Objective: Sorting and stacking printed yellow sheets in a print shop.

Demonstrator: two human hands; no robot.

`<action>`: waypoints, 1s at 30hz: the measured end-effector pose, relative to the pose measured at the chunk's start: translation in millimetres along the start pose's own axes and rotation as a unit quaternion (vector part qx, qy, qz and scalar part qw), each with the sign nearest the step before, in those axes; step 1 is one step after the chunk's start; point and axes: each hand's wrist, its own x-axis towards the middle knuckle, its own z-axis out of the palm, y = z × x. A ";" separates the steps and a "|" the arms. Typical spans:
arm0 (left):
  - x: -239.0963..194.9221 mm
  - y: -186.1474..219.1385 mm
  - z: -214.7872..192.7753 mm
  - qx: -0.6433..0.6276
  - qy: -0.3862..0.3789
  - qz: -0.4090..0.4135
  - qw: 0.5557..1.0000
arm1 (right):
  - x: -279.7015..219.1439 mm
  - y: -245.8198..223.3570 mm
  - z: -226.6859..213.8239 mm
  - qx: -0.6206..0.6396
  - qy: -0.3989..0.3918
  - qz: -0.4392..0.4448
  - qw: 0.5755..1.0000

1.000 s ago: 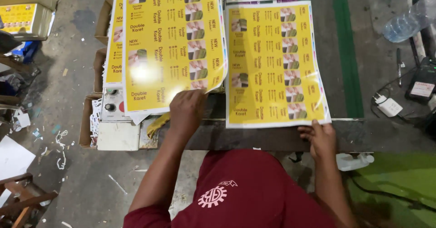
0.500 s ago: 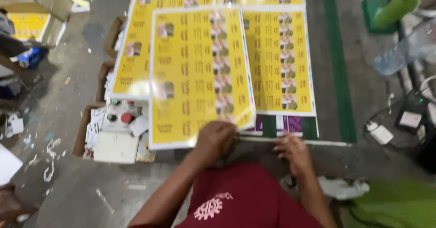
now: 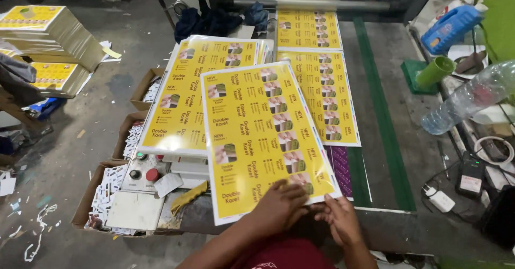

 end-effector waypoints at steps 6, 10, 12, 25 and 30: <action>-16.1 -77.7 -43.2 0.118 0.161 -0.107 0.974 | -1.7 -1.6 -53.0 -0.005 0.069 -0.072 0.995; -51.0 -137.0 -32.4 0.180 0.191 -0.263 0.928 | 1.4 11.3 -112.0 -0.024 0.094 -0.124 0.988; -72.2 -159.5 -20.5 0.227 0.152 -0.289 0.917 | 8.0 20.5 -148.9 -0.044 0.112 -0.108 0.987; -66.4 -128.0 -89.0 0.236 0.107 -0.272 0.927 | 6.0 55.3 -255.5 -0.084 0.172 -0.011 0.981; -39.7 -72.8 -117.2 0.232 0.266 -0.165 0.921 | -34.2 51.0 -198.2 -0.082 0.177 -0.072 0.978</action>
